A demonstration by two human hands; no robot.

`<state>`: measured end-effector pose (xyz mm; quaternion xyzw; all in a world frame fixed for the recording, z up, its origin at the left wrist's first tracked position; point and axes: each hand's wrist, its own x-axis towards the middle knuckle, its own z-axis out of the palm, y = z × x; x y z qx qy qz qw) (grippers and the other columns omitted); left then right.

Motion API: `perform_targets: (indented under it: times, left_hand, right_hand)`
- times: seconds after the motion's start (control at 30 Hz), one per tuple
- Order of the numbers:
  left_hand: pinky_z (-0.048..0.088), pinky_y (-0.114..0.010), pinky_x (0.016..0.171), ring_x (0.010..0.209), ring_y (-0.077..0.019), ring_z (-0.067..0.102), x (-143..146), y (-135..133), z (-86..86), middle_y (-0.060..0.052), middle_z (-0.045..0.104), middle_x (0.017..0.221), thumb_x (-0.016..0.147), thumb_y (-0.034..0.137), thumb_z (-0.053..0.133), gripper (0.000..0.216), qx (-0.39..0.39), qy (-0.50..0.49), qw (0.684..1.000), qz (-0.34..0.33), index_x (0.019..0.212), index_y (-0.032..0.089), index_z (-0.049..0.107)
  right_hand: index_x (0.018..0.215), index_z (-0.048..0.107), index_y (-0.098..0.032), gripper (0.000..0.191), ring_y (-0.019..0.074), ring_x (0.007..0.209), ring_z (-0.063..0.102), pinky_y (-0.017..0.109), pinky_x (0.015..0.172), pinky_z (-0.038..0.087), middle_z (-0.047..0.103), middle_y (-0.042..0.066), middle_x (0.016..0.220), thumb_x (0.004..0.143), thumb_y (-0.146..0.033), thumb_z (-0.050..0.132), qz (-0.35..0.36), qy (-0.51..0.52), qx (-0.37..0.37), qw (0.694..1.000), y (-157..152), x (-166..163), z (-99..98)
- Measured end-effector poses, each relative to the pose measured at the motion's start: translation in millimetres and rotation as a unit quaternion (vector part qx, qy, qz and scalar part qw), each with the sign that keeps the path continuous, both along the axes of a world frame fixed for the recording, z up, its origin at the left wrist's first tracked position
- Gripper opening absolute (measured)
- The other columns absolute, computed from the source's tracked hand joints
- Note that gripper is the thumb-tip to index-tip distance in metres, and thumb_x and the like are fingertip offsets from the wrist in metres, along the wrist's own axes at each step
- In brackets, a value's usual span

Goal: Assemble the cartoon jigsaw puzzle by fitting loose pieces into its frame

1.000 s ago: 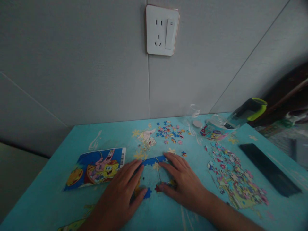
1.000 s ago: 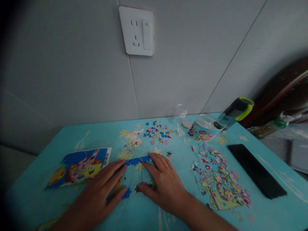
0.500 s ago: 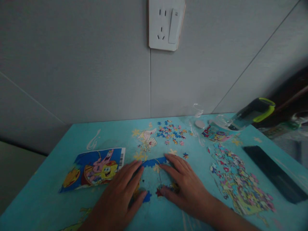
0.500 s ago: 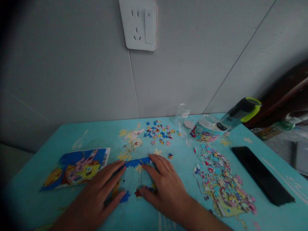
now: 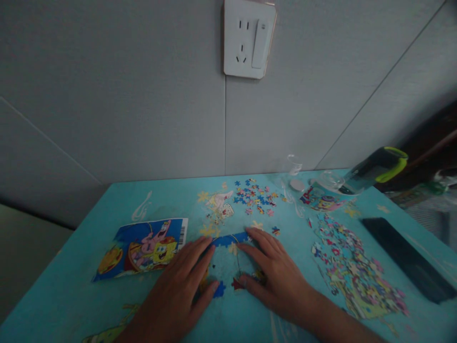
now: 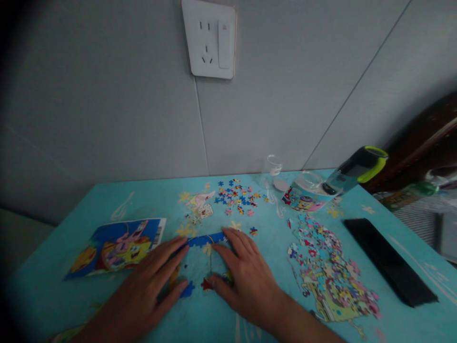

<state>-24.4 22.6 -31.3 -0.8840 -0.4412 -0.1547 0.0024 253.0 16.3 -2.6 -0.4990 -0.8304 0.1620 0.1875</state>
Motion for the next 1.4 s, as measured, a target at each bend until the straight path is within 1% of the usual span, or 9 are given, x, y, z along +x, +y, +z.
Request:
perform_targets:
  times: [0.13,0.33,0.5,0.63,0.8,0.93,1.13,1.23,1.4]
  left_hand:
    - [0.049,-0.052,0.114,0.142,-0.0312,0.047,0,-1,1.5,-0.01,0.043,0.159,0.099,0.042,0.058,0.063,-0.005,0.0,1.0,0.001,0.155,0.022,0.039]
    - [0.049,-0.053,0.113,0.139,-0.032,0.049,1,-1,3.8,-0.01,0.045,0.157,0.098,0.041,0.06,0.058,-0.008,-0.021,1.0,0.001,0.151,0.023,0.046]
    - [0.048,-0.054,0.114,0.14,-0.0321,0.048,4,-1,10.3,-0.012,0.045,0.157,0.098,0.038,0.058,0.059,-0.014,-0.029,0.999,-0.006,0.152,0.02,0.043]
    - [0.046,-0.056,0.115,0.14,-0.0323,0.047,7,-2,19.7,-0.012,0.046,0.155,0.099,0.037,0.057,0.056,-0.039,-0.049,0.998,-0.009,0.151,0.02,0.046]
    - [0.043,-0.055,0.117,0.142,-0.031,0.044,9,-3,27.7,-0.013,0.045,0.155,0.099,0.034,0.056,0.052,-0.051,-0.067,0.996,-0.024,0.148,0.017,0.048]
    - [0.041,-0.054,0.119,0.143,-0.0302,0.042,11,-4,31.3,-0.013,0.046,0.154,0.1,0.034,0.054,0.048,-0.05,-0.051,0.997,-0.031,0.145,0.016,0.051]
    - [0.041,-0.055,0.119,0.142,-0.0319,0.043,10,-2,29.0,-0.013,0.046,0.154,0.098,0.039,0.056,0.051,-0.053,-0.027,0.998,-0.026,0.144,0.017,0.052]
    - [0.041,-0.055,0.119,0.141,-0.0323,0.044,10,-2,26.3,-0.013,0.047,0.153,0.097,0.043,0.059,0.054,-0.05,-0.034,0.998,-0.028,0.144,0.017,0.053]
    - [0.043,-0.056,0.117,0.141,-0.0319,0.045,10,-1,25.5,-0.012,0.047,0.154,0.098,0.043,0.058,0.054,-0.046,-0.04,0.998,-0.024,0.145,0.019,0.051]
  right_hand:
    - [0.146,0.053,-0.03,0.059,0.0326,0.149,0.037,0.057,0.12,0.035,0.038,0.01,0.163,0.091,-0.045,0.07,0.0,-0.003,0.001,1.0,0,1,0.1]
    - [0.146,0.053,-0.03,0.059,0.0329,0.149,0.037,0.059,0.119,0.036,0.038,0.01,0.163,0.091,-0.044,0.07,0.0,0.004,0.011,1.0,0,2,-3.1]
    - [0.146,0.054,-0.029,0.057,0.033,0.149,0.036,0.058,0.12,0.035,0.037,0.011,0.163,0.093,-0.045,0.067,0.003,0.021,0.007,1.0,1,3,-2.6]
    - [0.142,0.057,-0.027,0.044,0.0313,0.144,0.045,0.055,0.118,0.04,0.043,0.012,0.158,0.099,-0.039,0.059,-0.024,0.109,0.005,0.994,4,9,5.6]
    - [0.123,0.069,-0.028,0.027,0.0272,0.131,0.056,0.05,0.11,0.049,0.057,0.009,0.143,0.103,-0.032,0.053,-0.084,0.165,0.038,0.982,13,27,16.9]
    - [0.115,0.073,-0.027,0.023,0.0251,0.118,0.064,0.047,0.102,0.054,0.067,0.008,0.125,0.101,-0.028,0.055,-0.105,0.155,0.068,0.98,18,36,17.9]
    - [0.115,0.073,-0.024,0.023,0.0254,0.112,0.066,0.045,0.097,0.055,0.07,0.009,0.12,0.1,-0.026,0.055,-0.075,0.127,0.059,0.987,19,35,14.2]
    - [0.115,0.074,-0.022,0.025,0.0265,0.109,0.066,0.046,0.097,0.054,0.071,0.01,0.117,0.099,-0.025,0.054,-0.09,0.109,0.065,0.988,21,39,10.4]
    - [0.118,0.074,-0.02,0.029,0.0294,0.106,0.066,0.05,0.098,0.053,0.071,0.012,0.116,0.099,-0.024,0.052,-0.097,0.032,0.071,0.992,26,47,4.6]
